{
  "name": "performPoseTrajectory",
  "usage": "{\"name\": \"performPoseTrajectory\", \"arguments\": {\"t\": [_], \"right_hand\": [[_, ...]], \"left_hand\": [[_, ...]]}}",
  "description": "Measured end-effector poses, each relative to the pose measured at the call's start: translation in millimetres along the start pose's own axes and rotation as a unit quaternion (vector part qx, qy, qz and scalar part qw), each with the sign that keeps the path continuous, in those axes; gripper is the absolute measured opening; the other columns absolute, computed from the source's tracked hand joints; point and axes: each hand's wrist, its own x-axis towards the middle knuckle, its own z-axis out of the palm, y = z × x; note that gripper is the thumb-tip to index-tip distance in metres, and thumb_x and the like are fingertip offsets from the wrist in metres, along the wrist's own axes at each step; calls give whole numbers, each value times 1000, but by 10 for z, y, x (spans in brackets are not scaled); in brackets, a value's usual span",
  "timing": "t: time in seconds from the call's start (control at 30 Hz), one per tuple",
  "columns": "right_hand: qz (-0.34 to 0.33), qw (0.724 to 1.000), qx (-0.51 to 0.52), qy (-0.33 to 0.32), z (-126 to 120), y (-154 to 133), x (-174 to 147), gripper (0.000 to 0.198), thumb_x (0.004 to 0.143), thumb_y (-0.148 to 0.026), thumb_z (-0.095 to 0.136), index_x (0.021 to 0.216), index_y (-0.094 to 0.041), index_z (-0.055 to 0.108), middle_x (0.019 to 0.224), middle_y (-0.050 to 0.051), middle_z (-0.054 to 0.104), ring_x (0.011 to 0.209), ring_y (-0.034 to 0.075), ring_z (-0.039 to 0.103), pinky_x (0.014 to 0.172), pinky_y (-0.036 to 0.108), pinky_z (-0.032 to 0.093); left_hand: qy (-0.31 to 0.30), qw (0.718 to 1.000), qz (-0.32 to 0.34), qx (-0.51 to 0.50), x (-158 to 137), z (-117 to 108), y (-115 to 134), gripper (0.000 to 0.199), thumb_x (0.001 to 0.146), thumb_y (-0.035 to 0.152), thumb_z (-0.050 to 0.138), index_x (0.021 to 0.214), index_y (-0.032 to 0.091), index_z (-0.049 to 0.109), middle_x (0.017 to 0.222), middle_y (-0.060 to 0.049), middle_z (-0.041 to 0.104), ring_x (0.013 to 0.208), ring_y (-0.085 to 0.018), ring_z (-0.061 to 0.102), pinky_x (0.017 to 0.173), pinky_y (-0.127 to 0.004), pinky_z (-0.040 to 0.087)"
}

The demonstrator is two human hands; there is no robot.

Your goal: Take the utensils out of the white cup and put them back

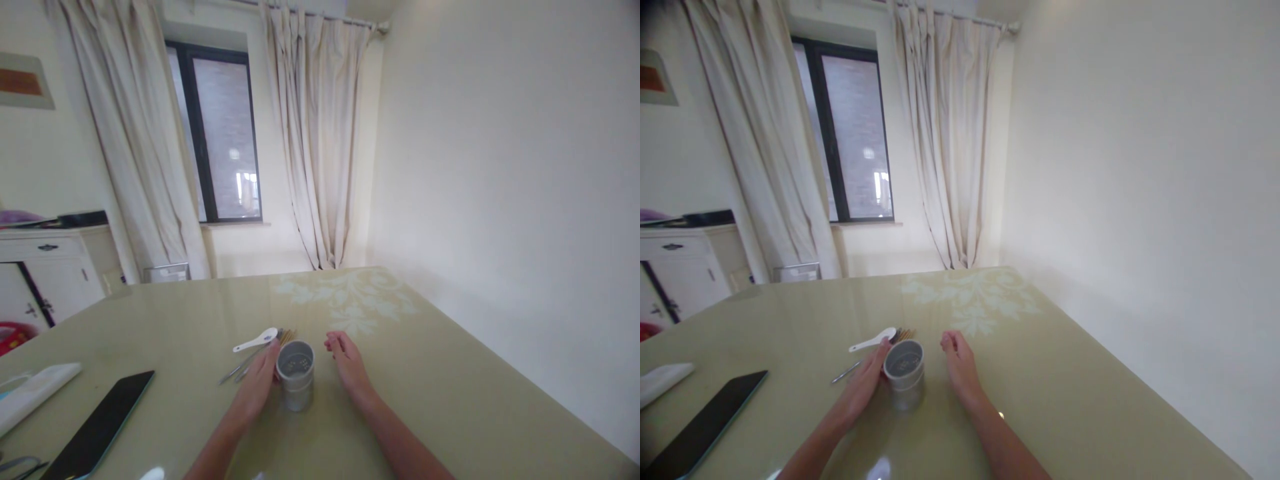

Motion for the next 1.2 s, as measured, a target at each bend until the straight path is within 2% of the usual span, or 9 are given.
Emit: {"name": "performPoseTrajectory", "arguments": {"t": [0.1, 0.17, 0.27, 0.33, 0.47, 0.77, 0.97, 1.07, 1.2], "right_hand": [[9, 1000, 22, 13, 95, 6, -64, 60, 91, -80, 50, 99, -23, 69, 97, 8, 73, 98, 29, 68, 89, 40, 53], [19, 999, 34, 23, 126, 7, -100, 59, 93, -78, 48, 102, -23, 68, 98, 8, 72, 97, 27, 68, 87, 38, 54], [36, 998, 43, 37, 104, 0, -111, 58, 92, -76, 50, 103, -23, 70, 96, 7, 71, 91, 26, 68, 83, 37, 54], [48, 997, 49, 39, 64, -12, -85, 58, 90, -78, 52, 100, -23, 71, 91, 6, 71, 85, 25, 67, 77, 35, 54], [62, 996, 65, 14, 22, -46, -32, 66, 84, -85, 55, 87, -21, 71, 78, 6, 71, 74, 24, 68, 68, 34, 52], [84, 993, 74, -37, 90, -60, -91, 85, 69, -100, 57, 81, -18, 75, 83, 8, 74, 85, 28, 70, 81, 40, 54], [75, 990, 86, -85, 93, -97, -114, 78, 73, -94, 63, 79, -17, 75, 75, 6, 73, 75, 25, 70, 74, 37, 54], [67, 990, 79, -97, 78, -129, -142, 76, 76, -91, 64, 82, -17, 77, 79, 7, 75, 78, 25, 71, 74, 36, 55], [64, 991, 67, -96, 70, -140, -139, 80, 73, -94, 63, 78, -16, 77, 75, 7, 74, 75, 26, 70, 73, 37, 55]], "left_hand": [[-61, 998, 22, 2, -75, 233, 61, 69, 102, 72, 28, 93, 22, 74, 96, -7, 79, 90, -26, 70, 84, -38, 58], [-71, 995, 62, 32, -69, 279, 80, 63, 103, 66, 29, 92, 22, 72, 96, -8, 79, 88, -26, 69, 82, -37, 57], [-11, 984, 79, 158, 10, 144, 22, 48, 103, 55, 37, 92, 22, 69, 94, -8, 77, 88, -26, 70, 82, -36, 53], [30, 958, 65, 279, 63, -6, -64, 33, 101, 45, 45, 93, 23, 68, 99, -8, 77, 98, -27, 71, 86, -35, 51], [-4, 902, 23, 430, 94, -154, -199, 16, 96, 29, 54, 92, 23, 67, 103, -8, 77, 106, -28, 71, 87, -34, 50], [-45, 889, 3, 457, 10, 26, -117, 27, 102, 32, 43, 104, 21, 68, 101, -13, 79, 99, -31, 75, 83, -38, 52], [-67, 883, 6, 465, -19, 3, -121, 27, 100, 30, 44, 99, 24, 70, 104, -12, 80, 101, -31, 75, 85, -39, 53], [-75, 878, 19, 472, -17, 14, -130, 30, 101, 30, 41, 107, 21, 70, 109, -15, 79, 105, -32, 75, 89, -40, 53], [-69, 871, -5, 486, -13, 23, -102, 34, 101, 28, 40, 118, 19, 68, 112, -17, 79, 107, -34, 75, 88, -42, 53]]}}
